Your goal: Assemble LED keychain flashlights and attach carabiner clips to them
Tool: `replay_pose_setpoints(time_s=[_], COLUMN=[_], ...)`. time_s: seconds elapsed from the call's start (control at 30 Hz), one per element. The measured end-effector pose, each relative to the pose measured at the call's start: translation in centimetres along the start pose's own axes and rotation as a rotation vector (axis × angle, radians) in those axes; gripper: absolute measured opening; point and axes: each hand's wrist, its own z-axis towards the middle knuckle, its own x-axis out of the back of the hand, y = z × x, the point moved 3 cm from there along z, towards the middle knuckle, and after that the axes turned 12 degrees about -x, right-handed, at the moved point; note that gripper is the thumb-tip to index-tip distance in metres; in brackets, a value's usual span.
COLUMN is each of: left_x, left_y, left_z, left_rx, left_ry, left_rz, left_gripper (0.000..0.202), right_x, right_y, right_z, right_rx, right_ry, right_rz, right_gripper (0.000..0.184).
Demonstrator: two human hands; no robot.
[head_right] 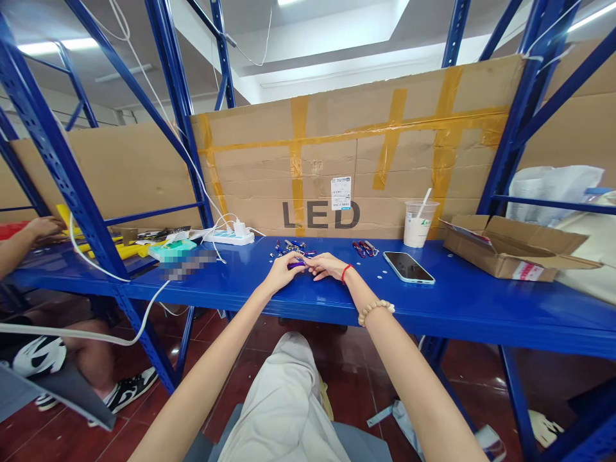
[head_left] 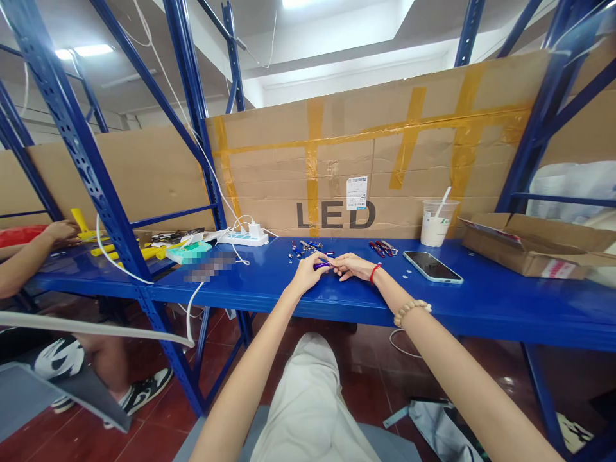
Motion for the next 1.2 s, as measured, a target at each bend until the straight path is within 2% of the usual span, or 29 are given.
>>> replay_pose_setpoints(time_s=[0.27,0.43,0.6,0.73,0.9,1.0,1.1,1.2], left_x=[-0.1,-0.2,-0.1,0.5,2.0,2.4,2.6,2.6], left_y=[-0.2,-0.5,-0.5,-0.9,-1.8,-1.8,-1.5,-1.0], left_z=[0.0,0.0,-0.1,-0.1,-0.5,-0.7,-0.8,-0.9], left_rx=[0.059,0.112,0.163,0.219,0.309,0.334,0.349,0.363], left_ry=[-0.018,0.028,0.099,0.214,0.484,0.584,0.627,0.638], left_rz=[-0.074,-0.08,-0.031,0.057,0.198,0.241,0.259,0.261], left_gripper=[0.013,0.011,0.01,0.013,0.016,0.019,0.022,0.024], right_x=[0.6,0.4,0.5,0.9,2.2,2.8,2.7,2.0], right_y=[0.4,0.2,0.0,0.1,0.6,0.7,0.6,0.4], right_z=[0.5,0.3,0.1,0.4,0.8,0.7,0.4,0.3], right_rx=[0.008,0.029,0.07,0.102,0.079,0.077,0.113,0.166], right_ry=[-0.015,0.02,0.073,0.232,0.525,0.66,0.729,0.729], right_rz=[0.023,0.028,0.018,-0.02,-0.158,-0.303,-0.467,-0.608], right_gripper=[0.035,0.043,0.043,0.037,0.028,0.028,0.026,0.029])
